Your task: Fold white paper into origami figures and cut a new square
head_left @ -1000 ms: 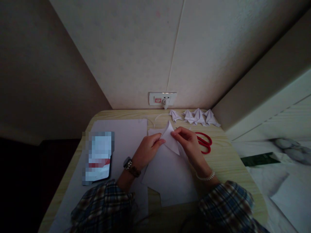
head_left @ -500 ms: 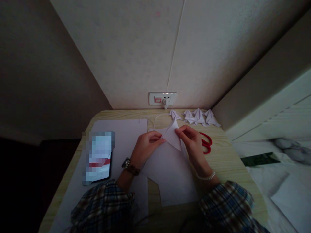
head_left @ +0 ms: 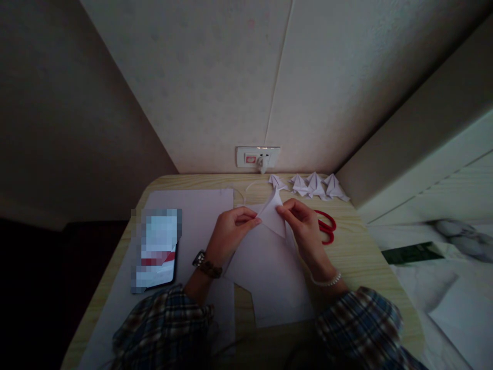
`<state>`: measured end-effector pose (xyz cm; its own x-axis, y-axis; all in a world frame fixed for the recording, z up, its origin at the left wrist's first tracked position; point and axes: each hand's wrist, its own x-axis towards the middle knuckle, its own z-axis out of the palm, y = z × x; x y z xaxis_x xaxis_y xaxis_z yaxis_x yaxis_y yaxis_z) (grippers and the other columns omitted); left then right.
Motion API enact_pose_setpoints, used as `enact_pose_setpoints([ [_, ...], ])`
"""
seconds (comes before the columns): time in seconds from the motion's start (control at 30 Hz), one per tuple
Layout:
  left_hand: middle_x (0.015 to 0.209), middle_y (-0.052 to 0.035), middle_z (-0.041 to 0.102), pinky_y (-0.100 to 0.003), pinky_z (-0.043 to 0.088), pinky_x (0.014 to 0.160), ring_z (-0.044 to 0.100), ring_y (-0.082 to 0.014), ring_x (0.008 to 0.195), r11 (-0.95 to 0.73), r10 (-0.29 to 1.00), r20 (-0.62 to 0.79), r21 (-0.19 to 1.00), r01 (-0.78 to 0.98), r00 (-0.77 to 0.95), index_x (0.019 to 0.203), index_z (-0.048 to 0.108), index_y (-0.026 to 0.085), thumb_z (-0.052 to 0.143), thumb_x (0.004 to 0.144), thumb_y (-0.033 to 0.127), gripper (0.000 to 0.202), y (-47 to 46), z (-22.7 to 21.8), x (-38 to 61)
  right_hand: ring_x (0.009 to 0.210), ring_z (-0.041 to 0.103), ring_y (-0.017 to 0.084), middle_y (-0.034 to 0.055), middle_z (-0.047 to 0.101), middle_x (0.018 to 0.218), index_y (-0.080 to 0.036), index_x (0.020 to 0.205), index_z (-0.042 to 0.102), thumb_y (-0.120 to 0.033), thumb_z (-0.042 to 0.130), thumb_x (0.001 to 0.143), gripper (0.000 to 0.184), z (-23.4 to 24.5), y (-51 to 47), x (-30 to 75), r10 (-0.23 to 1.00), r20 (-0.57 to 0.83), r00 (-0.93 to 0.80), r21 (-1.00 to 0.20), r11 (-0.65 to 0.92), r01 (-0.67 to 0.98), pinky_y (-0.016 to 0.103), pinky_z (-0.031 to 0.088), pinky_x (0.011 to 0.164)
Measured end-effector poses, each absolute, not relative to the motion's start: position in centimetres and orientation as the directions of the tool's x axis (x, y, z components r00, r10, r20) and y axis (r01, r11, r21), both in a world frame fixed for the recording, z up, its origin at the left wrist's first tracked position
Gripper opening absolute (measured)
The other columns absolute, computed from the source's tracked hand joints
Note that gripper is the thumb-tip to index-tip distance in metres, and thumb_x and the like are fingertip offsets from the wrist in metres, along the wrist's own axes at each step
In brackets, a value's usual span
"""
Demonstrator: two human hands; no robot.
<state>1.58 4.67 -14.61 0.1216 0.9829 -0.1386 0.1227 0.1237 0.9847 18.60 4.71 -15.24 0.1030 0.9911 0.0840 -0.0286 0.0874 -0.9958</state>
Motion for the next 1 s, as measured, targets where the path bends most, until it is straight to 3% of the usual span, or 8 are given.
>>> enact_pose_setpoints([
  [0.27, 0.073, -0.0038, 0.074, -0.028, 0.053, 0.072, 0.071, -0.0208, 0.075, 0.055, 0.990, -0.076, 0.984, 0.167, 0.117, 0.069, 0.067, 0.018, 0.068, 0.070, 0.029, 0.011, 4.5, -14.4, 1.7, 0.061, 0.053, 0.012, -0.0032, 0.062, 0.066, -0.020, 0.069, 0.067, -0.033, 0.076, 0.068, 0.016, -15.0, 4.9, 18.6, 0.999, 0.007, 0.048, -0.997, 0.010, -0.080, 0.024, 0.039, 0.056],
  [0.57, 0.074, -0.0029, 0.075, -0.026, 0.052, 0.070, 0.071, -0.0189, 0.073, -0.006, 0.985, -0.030, 0.978, 0.207, 0.171, 0.068, 0.068, 0.018, 0.063, 0.074, 0.023, 0.009, 4.4, -14.3, 1.9, 0.050, 0.045, 0.010, -0.0042, 0.055, 0.056, -0.019, 0.061, 0.060, -0.040, 0.077, 0.065, 0.028, -15.3, 4.8, 18.6, 0.997, -0.078, 0.002, -0.992, -0.077, -0.104, 0.023, 0.031, 0.045],
  [0.8, 0.080, -0.0048, 0.075, -0.028, 0.056, 0.076, 0.071, -0.0195, 0.077, -0.021, 0.990, -0.005, 0.983, 0.183, 0.140, 0.077, 0.068, 0.017, 0.069, 0.073, 0.029, 0.012, 4.1, -13.9, 2.2, 0.050, 0.039, 0.009, -0.0053, 0.049, 0.054, -0.019, 0.057, 0.054, -0.039, 0.076, 0.068, 0.031, -14.7, 4.8, 18.4, 0.999, -0.046, 0.000, -0.996, -0.046, -0.082, 0.023, 0.028, 0.046],
  [1.0, 0.077, -0.0006, 0.074, -0.024, 0.054, 0.073, 0.070, -0.0167, 0.075, -0.116, 0.991, 0.104, 0.981, 0.157, 0.085, 0.074, 0.067, 0.018, 0.071, 0.075, 0.029, 0.012, 4.4, -10.3, 2.2, 0.054, 0.045, 0.010, -0.0044, 0.055, 0.057, -0.019, 0.058, 0.058, -0.034, 0.077, 0.067, 0.026, -10.1, 5.4, 17.6, 0.997, 0.072, -0.016, -0.995, 0.071, -0.076, 0.023, 0.033, 0.051],
])
